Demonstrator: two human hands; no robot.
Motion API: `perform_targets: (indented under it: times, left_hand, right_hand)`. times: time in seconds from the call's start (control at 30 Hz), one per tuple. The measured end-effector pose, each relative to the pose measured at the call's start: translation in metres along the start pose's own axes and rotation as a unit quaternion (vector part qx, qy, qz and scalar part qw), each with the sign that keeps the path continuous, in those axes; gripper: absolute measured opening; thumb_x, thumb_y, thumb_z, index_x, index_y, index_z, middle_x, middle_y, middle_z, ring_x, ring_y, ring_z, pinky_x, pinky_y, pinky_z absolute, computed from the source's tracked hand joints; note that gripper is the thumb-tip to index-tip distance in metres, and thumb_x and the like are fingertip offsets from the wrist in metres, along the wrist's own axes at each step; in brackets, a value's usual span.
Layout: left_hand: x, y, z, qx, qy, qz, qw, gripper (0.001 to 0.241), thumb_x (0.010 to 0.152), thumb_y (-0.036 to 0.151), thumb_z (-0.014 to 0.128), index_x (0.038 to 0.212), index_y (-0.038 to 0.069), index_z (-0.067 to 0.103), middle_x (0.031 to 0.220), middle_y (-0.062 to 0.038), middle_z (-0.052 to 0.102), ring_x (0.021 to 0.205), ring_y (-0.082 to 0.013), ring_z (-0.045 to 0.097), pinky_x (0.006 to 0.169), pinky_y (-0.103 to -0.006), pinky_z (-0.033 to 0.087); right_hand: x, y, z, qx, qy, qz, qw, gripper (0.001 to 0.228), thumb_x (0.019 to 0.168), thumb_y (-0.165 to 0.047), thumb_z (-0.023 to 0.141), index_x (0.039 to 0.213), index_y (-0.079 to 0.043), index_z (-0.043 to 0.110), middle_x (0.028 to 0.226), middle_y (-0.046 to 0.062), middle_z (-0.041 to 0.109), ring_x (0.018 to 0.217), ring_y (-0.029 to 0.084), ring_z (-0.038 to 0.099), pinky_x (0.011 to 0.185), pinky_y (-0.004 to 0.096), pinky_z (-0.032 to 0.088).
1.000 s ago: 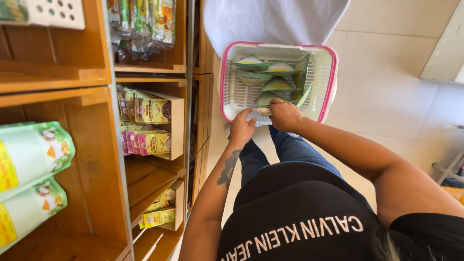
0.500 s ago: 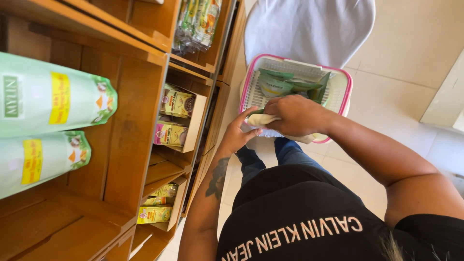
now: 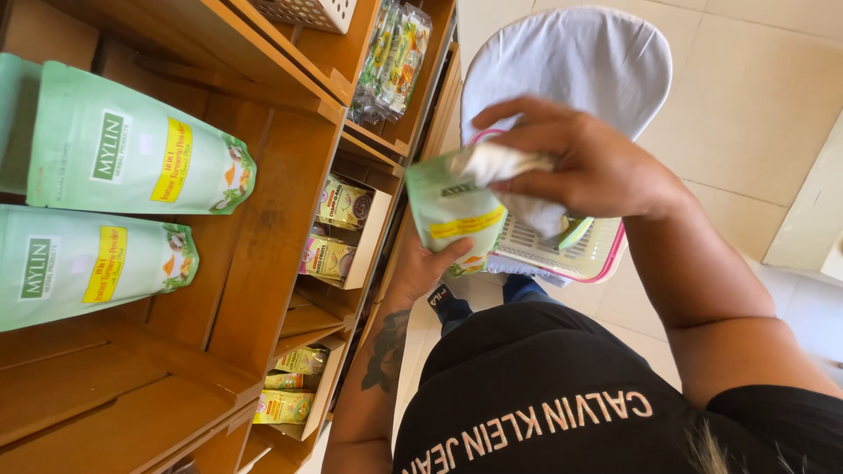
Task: The recorder wipes down various product pouches with a white cloth and organizes them into rows on wooden store shelves.
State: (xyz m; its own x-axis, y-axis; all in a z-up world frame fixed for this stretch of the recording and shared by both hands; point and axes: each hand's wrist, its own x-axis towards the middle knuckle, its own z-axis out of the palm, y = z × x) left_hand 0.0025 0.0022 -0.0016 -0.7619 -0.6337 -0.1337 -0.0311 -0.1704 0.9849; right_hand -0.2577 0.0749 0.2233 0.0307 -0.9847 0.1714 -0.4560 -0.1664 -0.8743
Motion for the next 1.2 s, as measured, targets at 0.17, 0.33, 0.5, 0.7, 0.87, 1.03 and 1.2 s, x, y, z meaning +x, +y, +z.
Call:
perform_targets:
  times: [0.17,0.33,0.5,0.7,0.87,1.03,1.2]
  left_hand:
    - [-0.003,0.058,0.003,-0.119,0.031,-0.067,0.990,0.039,0.091,0.013,0.072,0.125,-0.001,0.064,0.113,-0.016,0.075,0.092,-0.0230,0.074,0.081,-0.0329,0.063]
    - [-0.004,0.011,-0.005,0.005,0.070,0.054,0.996,0.038,0.093,0.014,0.075,0.128,0.003,0.066,0.119,-0.013,0.072,0.113,-0.0200,0.063,0.102,-0.0494,0.051]
    - [-0.007,0.057,-0.003,-0.034,0.105,0.025,0.994,0.034,0.092,0.013,0.076,0.123,0.003,0.065,0.109,-0.015,0.075,0.097,-0.0177,0.069,0.097,-0.0480,0.054]
    - [-0.009,0.045,-0.010,-0.025,0.147,0.058,0.987,0.036,0.095,0.015,0.075,0.126,0.002,0.063,0.112,-0.014,0.073,0.103,-0.0173,0.066,0.099,-0.0484,0.052]
    - [-0.007,0.037,-0.040,0.008,0.165,0.122,0.979,0.035,0.095,0.008,0.069,0.129,-0.001,0.064,0.118,-0.019,0.071,0.111,-0.0243,0.065,0.104,-0.0508,0.049]
    - [-0.037,0.087,-0.052,0.015,0.221,0.136,0.966,0.039,0.095,0.010,0.074,0.130,-0.003,0.061,0.119,-0.018,0.070,0.108,-0.0208,0.063,0.102,-0.0506,0.050]
    - [-0.053,0.117,-0.068,0.020,0.255,0.146,0.956,0.043,0.093,0.010,0.075,0.132,-0.001,0.061,0.123,-0.020,0.070,0.108,-0.0252,0.069,0.101,-0.0511,0.052]
  right_hand:
    - [-0.001,0.008,0.027,-0.007,0.181,-0.026,0.983,0.036,0.091,0.006,0.074,0.124,0.006,0.059,0.122,0.018,0.055,0.109,0.028,0.057,0.094,0.037,0.052]
    - [-0.005,0.045,0.092,-0.081,0.129,-0.104,0.983,0.041,0.081,-0.015,0.086,0.117,-0.009,0.069,0.115,0.012,0.066,0.111,0.038,0.064,0.094,0.047,0.054]
    - [0.003,0.076,0.072,-0.157,0.185,-0.108,0.964,0.033,0.085,0.002,0.078,0.117,-0.003,0.070,0.116,0.019,0.063,0.103,0.045,0.063,0.091,0.052,0.053]
    - [0.016,0.051,0.082,-0.098,0.211,-0.103,0.967,0.036,0.095,-0.015,0.077,0.129,-0.007,0.066,0.122,0.017,0.057,0.114,0.042,0.063,0.095,0.050,0.051]
    - [0.006,0.045,0.145,-0.132,0.120,-0.168,0.970,0.042,0.084,-0.009,0.076,0.125,-0.014,0.071,0.119,0.017,0.061,0.104,0.045,0.060,0.091,0.054,0.052]
    - [0.028,0.039,0.130,-0.083,0.091,-0.138,0.983,0.048,0.078,0.003,0.073,0.123,-0.011,0.067,0.120,0.018,0.058,0.110,0.045,0.062,0.093,0.053,0.052]
    - [0.058,0.031,0.133,0.150,-0.052,0.009,0.987,0.049,0.092,-0.007,0.067,0.140,-0.006,0.057,0.133,0.018,0.063,0.128,0.030,0.057,0.111,0.052,0.039]
